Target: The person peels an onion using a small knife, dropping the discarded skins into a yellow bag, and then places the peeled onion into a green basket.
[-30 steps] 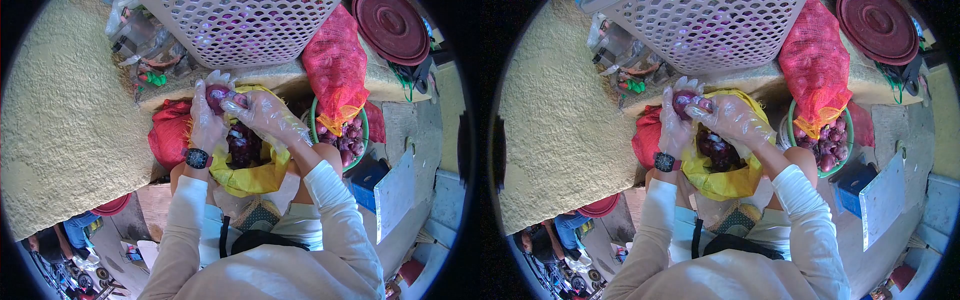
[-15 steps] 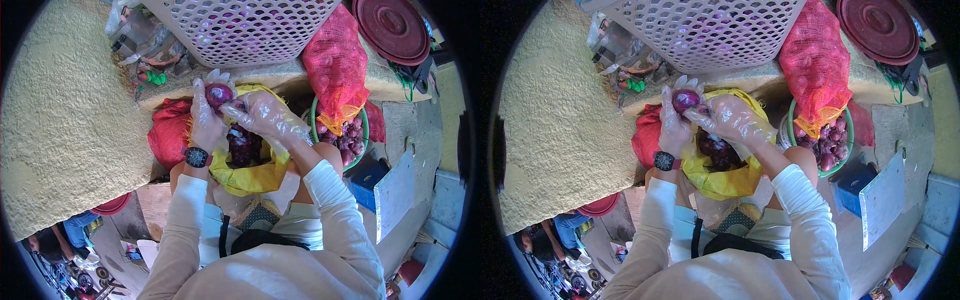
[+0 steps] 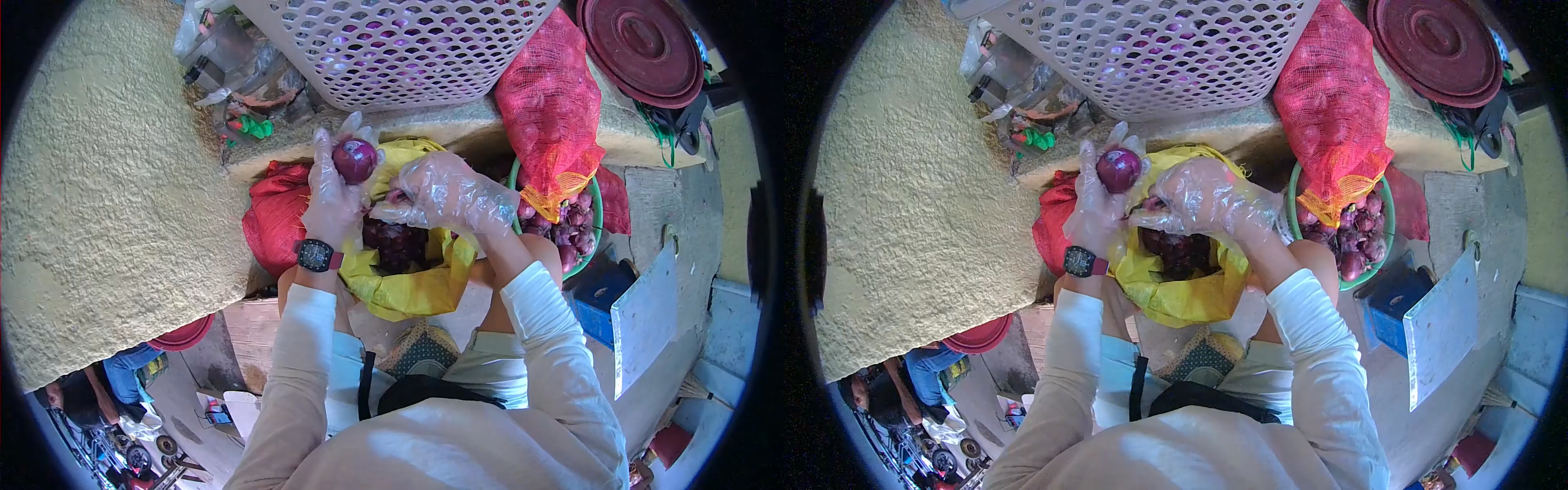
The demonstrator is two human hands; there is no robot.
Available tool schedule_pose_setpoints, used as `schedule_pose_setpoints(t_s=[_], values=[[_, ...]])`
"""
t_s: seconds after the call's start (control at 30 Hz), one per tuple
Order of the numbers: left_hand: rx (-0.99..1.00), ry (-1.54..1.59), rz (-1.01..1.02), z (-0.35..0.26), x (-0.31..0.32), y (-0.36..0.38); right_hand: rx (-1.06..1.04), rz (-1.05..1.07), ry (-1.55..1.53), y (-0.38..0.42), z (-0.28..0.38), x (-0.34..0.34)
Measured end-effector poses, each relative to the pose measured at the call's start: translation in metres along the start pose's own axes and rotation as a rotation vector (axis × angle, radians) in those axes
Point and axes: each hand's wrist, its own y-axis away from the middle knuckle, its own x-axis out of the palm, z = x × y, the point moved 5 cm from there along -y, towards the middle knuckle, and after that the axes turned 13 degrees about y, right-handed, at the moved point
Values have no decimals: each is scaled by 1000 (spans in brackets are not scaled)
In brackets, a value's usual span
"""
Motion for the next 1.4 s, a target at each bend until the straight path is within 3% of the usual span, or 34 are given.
schedule_pose_setpoints(t_s=[0.27, 0.47, 0.53, 0.63, 0.77, 0.97, 1.1, 1.2, 1.27, 1.4], values=[[-67, 281, -52, -9, 1, -1, 8, 18, 24, 0, -3, 2], [-113, 215, 110, -1, 5, 2, 176, -9, 3, -2, -5, -4], [-81, 138, 113, 5, -3, -3, 280, -171, -31, -3, -10, -5], [-56, 20, 113, 5, 0, 4, 379, -201, -131, -1, -11, -10], [-140, 63, 77, 11, 0, 3, 399, -185, -146, -1, -12, -10], [-85, 27, 45, 8, 14, 13, 352, -220, -236, 1, -11, -9], [-95, 35, 86, 10, 3, 7, 346, -137, -341, 1, -6, -15], [9, -208, 171, 10, -12, -5, 350, -77, -362, 0, -6, -12], [-89, 54, 54, 10, 2, 6, 358, -61, -375, 0, -7, -9], [-59, 47, 28, 8, 7, 9, 368, -29, -410, -1, -10, 1]])
